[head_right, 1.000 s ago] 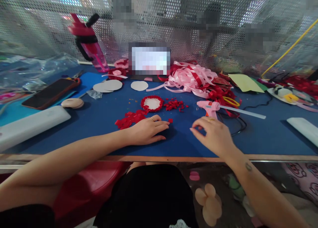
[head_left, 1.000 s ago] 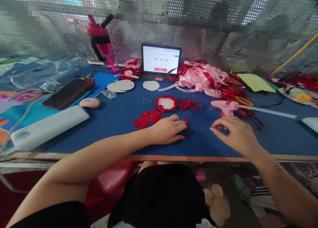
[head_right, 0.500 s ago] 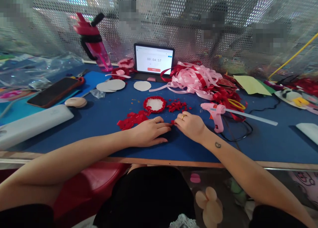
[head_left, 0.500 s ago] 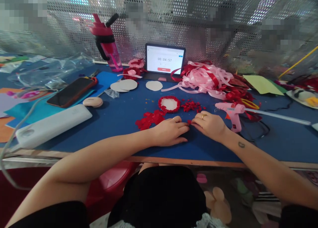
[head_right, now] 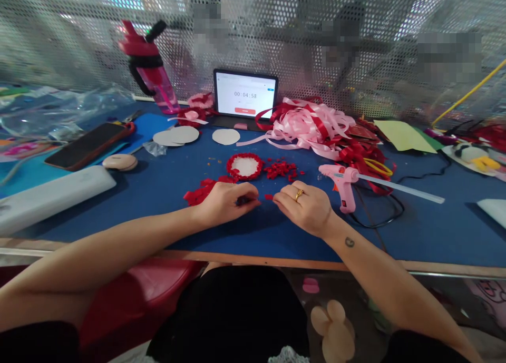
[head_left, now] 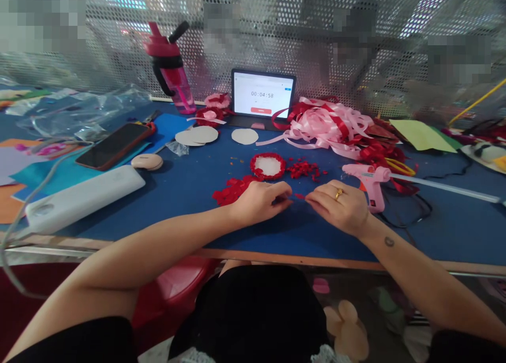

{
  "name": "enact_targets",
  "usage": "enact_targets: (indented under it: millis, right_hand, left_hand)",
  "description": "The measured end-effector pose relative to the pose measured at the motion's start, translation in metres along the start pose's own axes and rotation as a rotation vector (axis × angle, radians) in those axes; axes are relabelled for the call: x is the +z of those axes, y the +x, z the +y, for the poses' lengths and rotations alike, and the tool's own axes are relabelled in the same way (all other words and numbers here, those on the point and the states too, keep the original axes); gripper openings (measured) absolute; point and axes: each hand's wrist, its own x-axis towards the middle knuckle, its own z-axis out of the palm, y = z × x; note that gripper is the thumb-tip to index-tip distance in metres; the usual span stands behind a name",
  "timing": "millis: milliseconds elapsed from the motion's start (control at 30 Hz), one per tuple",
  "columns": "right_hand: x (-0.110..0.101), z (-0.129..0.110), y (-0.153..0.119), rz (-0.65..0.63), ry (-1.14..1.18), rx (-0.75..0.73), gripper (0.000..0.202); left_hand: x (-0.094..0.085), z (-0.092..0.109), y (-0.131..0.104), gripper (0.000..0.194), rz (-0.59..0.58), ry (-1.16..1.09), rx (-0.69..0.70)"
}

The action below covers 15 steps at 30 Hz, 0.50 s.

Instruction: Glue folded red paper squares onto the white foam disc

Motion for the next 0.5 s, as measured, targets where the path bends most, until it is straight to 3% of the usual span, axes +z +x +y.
enact_targets:
  millis: [333,500]
  right_hand:
    - [-0.005,-0.013,-0.001,0.03,0.032,-0.052,0.012]
    - [-0.005,-0.014,-0.001,0.039,0.008,-0.067,0.009]
  left_hand:
    - [0.002,0.006,-0.002,0.015,0.155,0.126,0.248]
    - [0.002,0.006,-0.002,0.011,0.13,0.101,0.281]
